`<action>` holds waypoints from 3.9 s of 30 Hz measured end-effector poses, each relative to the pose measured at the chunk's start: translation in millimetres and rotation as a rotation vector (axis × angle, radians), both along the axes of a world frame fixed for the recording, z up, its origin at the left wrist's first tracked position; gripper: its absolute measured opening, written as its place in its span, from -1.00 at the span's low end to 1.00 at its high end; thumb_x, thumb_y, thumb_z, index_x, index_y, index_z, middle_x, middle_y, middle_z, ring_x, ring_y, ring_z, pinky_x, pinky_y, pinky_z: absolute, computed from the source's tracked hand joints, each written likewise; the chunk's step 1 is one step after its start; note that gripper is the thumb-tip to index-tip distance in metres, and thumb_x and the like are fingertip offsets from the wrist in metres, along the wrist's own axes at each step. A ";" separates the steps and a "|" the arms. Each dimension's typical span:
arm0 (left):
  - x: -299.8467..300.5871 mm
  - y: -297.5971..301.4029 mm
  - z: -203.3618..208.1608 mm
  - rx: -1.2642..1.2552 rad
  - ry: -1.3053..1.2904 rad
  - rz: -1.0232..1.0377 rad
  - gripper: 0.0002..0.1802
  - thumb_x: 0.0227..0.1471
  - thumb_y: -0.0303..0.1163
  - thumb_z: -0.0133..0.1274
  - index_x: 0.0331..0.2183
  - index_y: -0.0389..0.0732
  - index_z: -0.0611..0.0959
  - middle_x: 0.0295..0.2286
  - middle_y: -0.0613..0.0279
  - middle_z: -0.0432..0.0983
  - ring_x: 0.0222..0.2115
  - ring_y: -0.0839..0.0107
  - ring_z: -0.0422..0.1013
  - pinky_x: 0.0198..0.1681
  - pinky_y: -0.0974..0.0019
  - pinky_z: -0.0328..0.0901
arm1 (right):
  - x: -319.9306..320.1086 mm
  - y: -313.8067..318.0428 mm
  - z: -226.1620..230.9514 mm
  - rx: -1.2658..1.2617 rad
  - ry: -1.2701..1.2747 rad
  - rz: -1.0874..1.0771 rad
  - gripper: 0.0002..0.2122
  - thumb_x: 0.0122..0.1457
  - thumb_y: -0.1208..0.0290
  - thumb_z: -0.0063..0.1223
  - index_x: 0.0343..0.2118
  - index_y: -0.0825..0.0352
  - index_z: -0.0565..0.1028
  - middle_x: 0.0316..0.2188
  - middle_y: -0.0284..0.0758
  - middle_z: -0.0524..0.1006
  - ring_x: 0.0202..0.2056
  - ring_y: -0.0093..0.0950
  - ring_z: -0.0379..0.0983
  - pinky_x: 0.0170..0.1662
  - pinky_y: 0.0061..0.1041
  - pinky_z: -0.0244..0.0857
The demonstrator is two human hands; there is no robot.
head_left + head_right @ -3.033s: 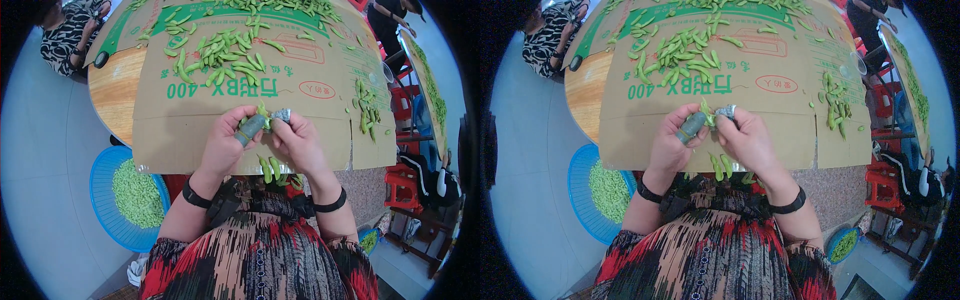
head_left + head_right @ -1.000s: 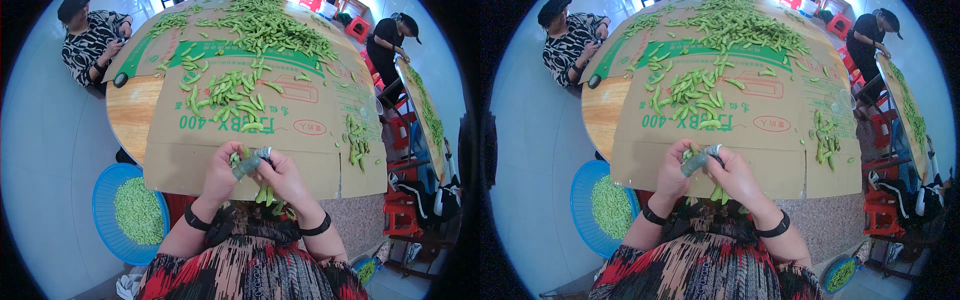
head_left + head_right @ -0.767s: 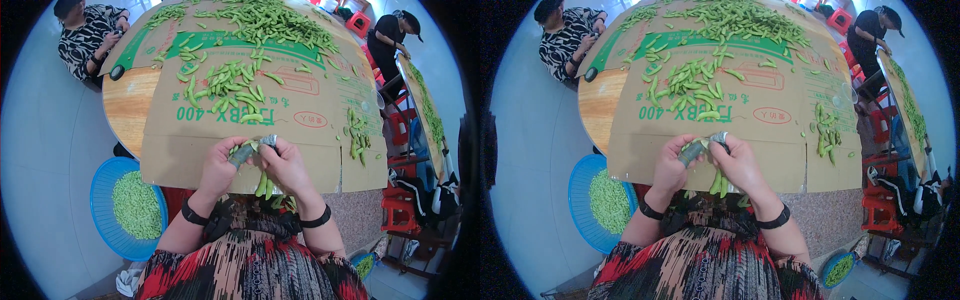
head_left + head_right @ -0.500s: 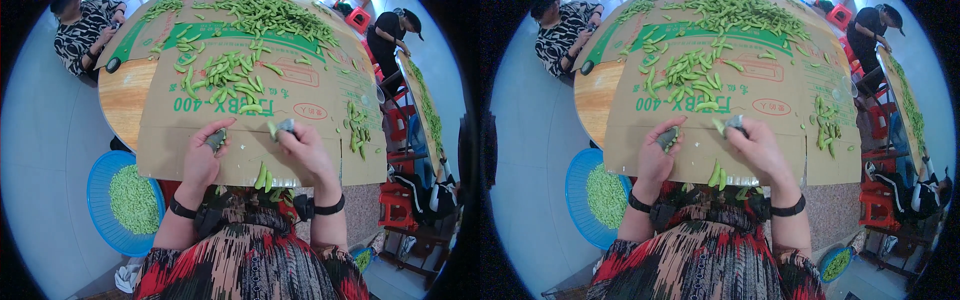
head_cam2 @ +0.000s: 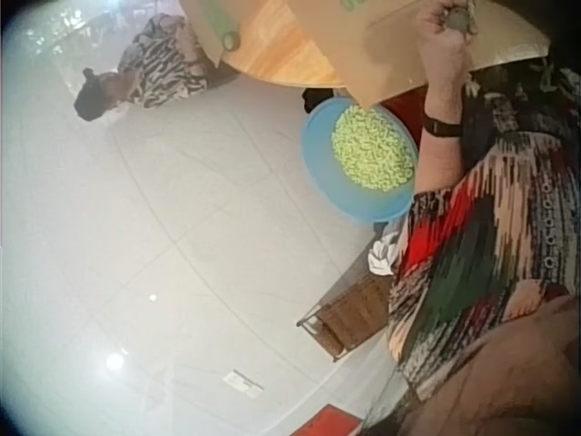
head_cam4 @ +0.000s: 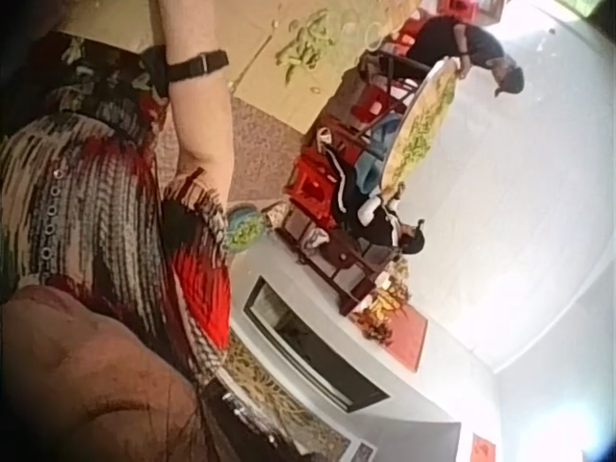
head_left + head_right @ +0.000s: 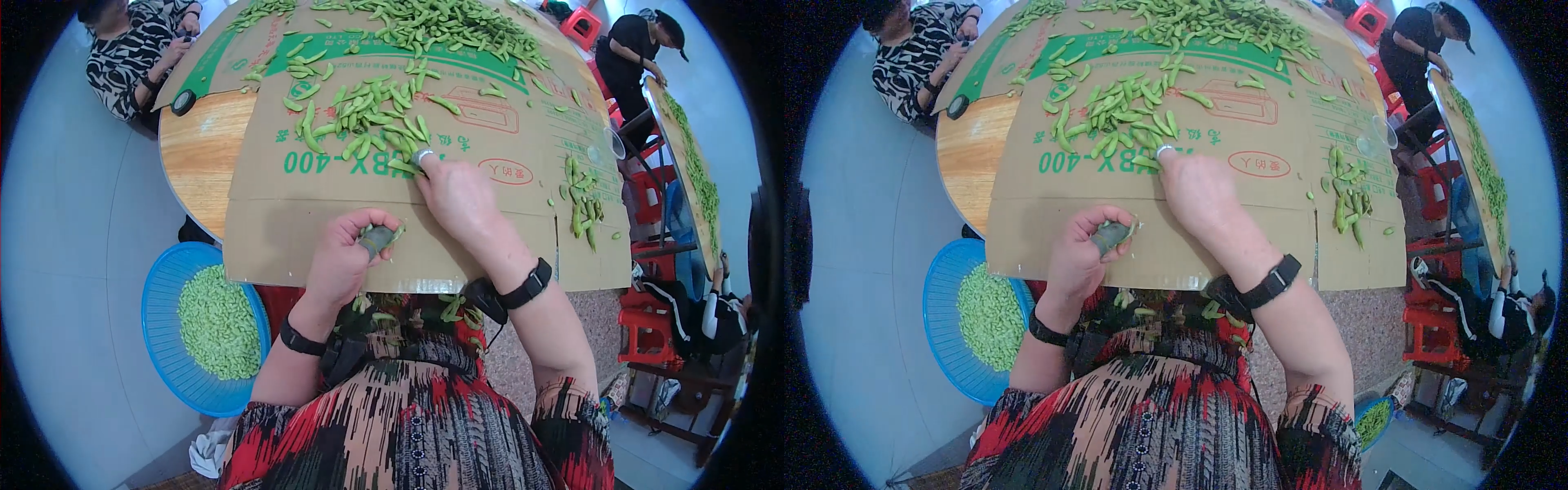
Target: Shelling edamame beans using thumb guards and placing the beans into a collection basket.
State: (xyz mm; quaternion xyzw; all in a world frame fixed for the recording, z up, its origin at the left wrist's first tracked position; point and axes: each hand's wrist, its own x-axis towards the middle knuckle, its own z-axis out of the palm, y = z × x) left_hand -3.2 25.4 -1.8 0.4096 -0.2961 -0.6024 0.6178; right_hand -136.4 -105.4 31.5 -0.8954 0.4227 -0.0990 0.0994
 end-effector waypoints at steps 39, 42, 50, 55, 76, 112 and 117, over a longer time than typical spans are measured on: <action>124.0 113.6 60.7 0.196 -1.616 0.429 -0.52 -0.17 -0.39 0.16 -0.11 -0.17 0.50 0.09 -0.10 0.10 0.13 -0.03 0.03 0.14 0.13 0.01 | -41.4 3.1 25.3 0.519 -0.295 0.218 -0.87 0.07 0.42 -0.01 -0.38 0.37 0.44 -0.63 -0.35 0.43 -0.58 -0.57 0.32 -0.49 -0.56 0.23; 103.3 14.0 94.6 -0.155 -1.589 0.116 -0.51 -0.15 -0.37 0.16 -0.10 -0.17 0.48 0.07 -0.10 0.13 0.10 -0.01 0.08 0.13 0.15 0.04 | -38.1 -65.4 19.8 0.654 -0.447 -0.047 -0.87 0.11 0.39 -0.08 -0.47 0.32 0.41 -0.61 -0.45 0.42 -0.60 -0.66 0.28 -0.55 -0.66 0.15; 96.4 -242.5 88.2 -0.283 -1.652 -0.215 -0.46 -0.04 -0.19 0.06 -0.02 -0.17 0.41 -0.02 -0.07 0.30 0.01 0.10 0.24 0.04 0.23 0.16 | -55.4 -250.5 -23.6 -0.050 -0.680 -0.617 -0.73 0.12 0.25 -0.13 -0.27 0.36 0.43 -0.30 -0.03 0.48 -0.21 -0.07 0.39 -0.17 -0.22 0.23; 96.7 -356.7 69.9 -0.045 -1.620 -0.040 -0.39 -0.05 -0.26 0.03 0.05 -0.24 0.32 -0.08 -0.11 0.36 -0.04 0.08 0.30 0.01 0.26 0.18 | -86.0 -353.5 -46.8 -0.071 -0.697 -0.834 -0.69 0.12 0.22 -0.18 -0.24 0.39 0.41 -0.21 0.00 0.45 -0.14 -0.05 0.35 -0.09 -0.18 0.19; 106.2 -453.2 19.6 -0.171 -1.383 -0.094 -0.44 -0.07 -0.26 -0.14 0.04 -0.12 0.36 -0.06 -0.17 0.32 -0.02 0.01 0.25 0.02 0.19 0.17 | 11.9 -358.5 -24.0 0.003 -0.625 -0.415 -0.67 0.09 0.16 -0.16 -0.21 0.29 0.43 -0.24 -0.05 0.48 -0.16 -0.12 0.38 -0.09 -0.25 0.23; 52.1 -34.9 59.1 -0.474 -1.208 -0.121 -0.81 -0.13 -0.54 0.06 -0.35 -0.27 0.54 -0.47 0.11 0.43 -0.45 0.19 0.39 -0.38 0.24 0.29 | 0.8 -31.0 35.8 -0.215 -0.354 0.025 -0.87 0.07 0.40 -0.07 -0.42 0.37 0.39 -0.58 -0.06 0.44 -0.50 -0.09 0.41 -0.43 -0.17 0.29; 35.4 1.2 30.2 -0.385 -1.032 -0.074 -0.75 -0.22 -0.64 0.07 -0.35 -0.27 0.55 -0.48 0.12 0.44 -0.47 0.20 0.41 -0.44 0.31 0.32 | -7.1 52.0 30.1 0.088 -0.055 0.073 -0.85 0.05 0.36 -0.03 -0.49 0.34 0.35 -0.66 -0.09 0.42 -0.56 -0.13 0.41 -0.52 -0.22 0.28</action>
